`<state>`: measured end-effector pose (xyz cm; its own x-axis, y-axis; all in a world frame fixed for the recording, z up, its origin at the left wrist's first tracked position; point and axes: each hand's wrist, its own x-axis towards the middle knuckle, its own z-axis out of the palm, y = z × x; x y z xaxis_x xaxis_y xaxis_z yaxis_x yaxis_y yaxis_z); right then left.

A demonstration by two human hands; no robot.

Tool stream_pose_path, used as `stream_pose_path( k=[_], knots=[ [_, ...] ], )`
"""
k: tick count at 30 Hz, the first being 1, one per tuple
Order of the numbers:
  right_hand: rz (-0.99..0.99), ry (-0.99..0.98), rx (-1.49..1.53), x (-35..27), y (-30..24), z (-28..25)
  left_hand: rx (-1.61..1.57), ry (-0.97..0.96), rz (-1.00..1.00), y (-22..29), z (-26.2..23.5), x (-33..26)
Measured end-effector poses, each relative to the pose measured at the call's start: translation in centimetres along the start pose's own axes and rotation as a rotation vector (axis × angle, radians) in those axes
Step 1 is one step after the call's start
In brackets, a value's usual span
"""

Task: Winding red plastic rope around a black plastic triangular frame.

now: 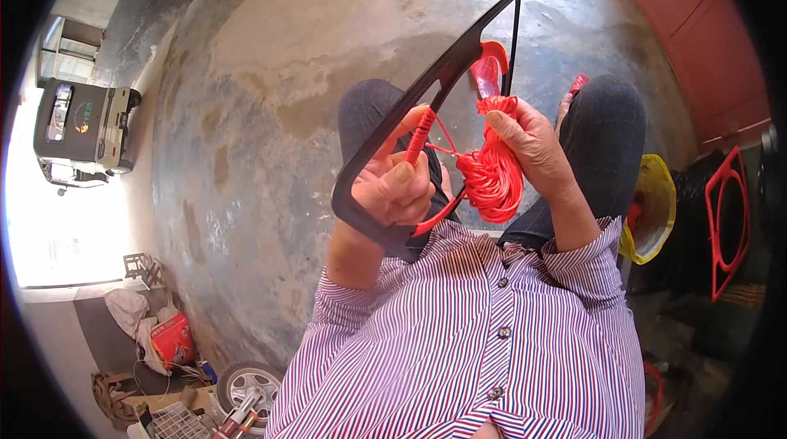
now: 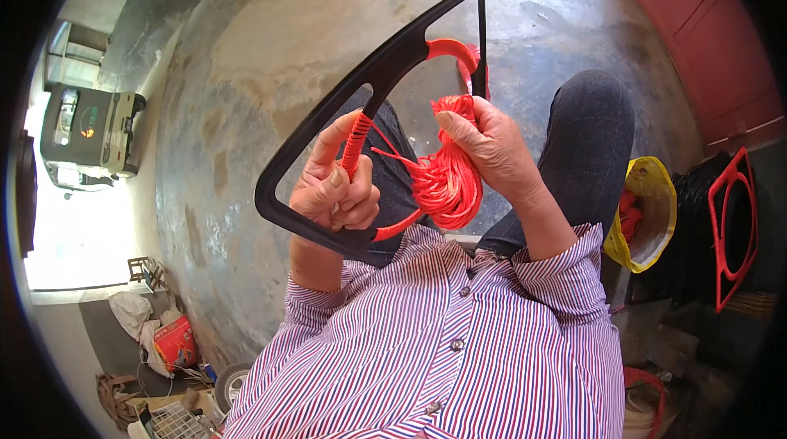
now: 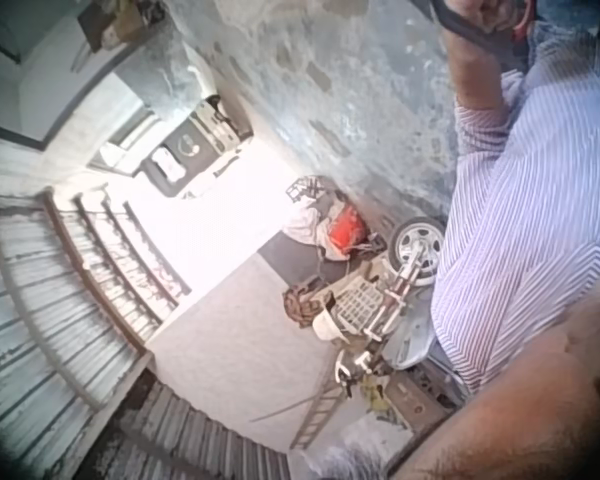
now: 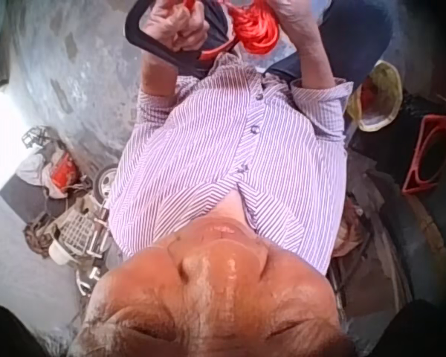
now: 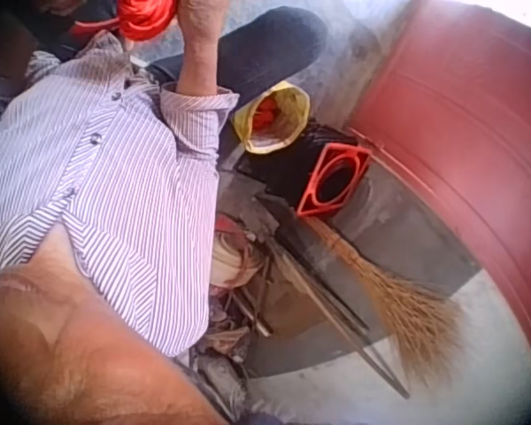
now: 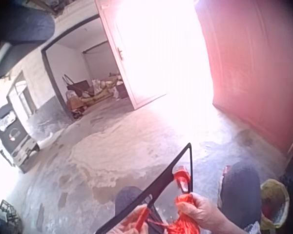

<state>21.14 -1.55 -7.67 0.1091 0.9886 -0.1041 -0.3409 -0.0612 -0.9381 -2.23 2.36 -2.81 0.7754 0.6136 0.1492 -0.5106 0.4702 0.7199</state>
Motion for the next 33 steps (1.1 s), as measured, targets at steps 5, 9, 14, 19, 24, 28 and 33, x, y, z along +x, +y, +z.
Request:
stream_pose_path(
  k=[5,9,14,19,24,28,33],
  knots=[
    [-0.01,0.029,0.03,0.1,-0.2,0.0,-0.016,0.035,-0.024,0.2,0.8,0.1],
    [-0.022,0.017,-0.041,0.3,0.3,-0.3,-0.073,-0.017,-0.09,0.1,1.0,0.2],
    [-0.033,0.054,0.038,0.5,0.3,-0.4,0.042,0.049,-0.038,-0.2,2.0,0.4],
    [0.013,-0.005,0.191,-0.4,-0.8,-0.3,-0.063,-0.016,-0.033,0.4,1.5,0.1],
    [0.032,0.017,0.306,0.2,0.4,-1.9,-0.049,0.014,-0.036,0.6,0.6,-0.7],
    [-0.074,0.367,0.704,1.4,0.2,-2.4,-0.131,0.047,-0.018,0.8,0.3,-0.6],
    [0.025,0.065,0.684,0.6,0.4,-3.1,-0.095,0.071,0.009,1.3,0.1,-0.7]
  ],
)
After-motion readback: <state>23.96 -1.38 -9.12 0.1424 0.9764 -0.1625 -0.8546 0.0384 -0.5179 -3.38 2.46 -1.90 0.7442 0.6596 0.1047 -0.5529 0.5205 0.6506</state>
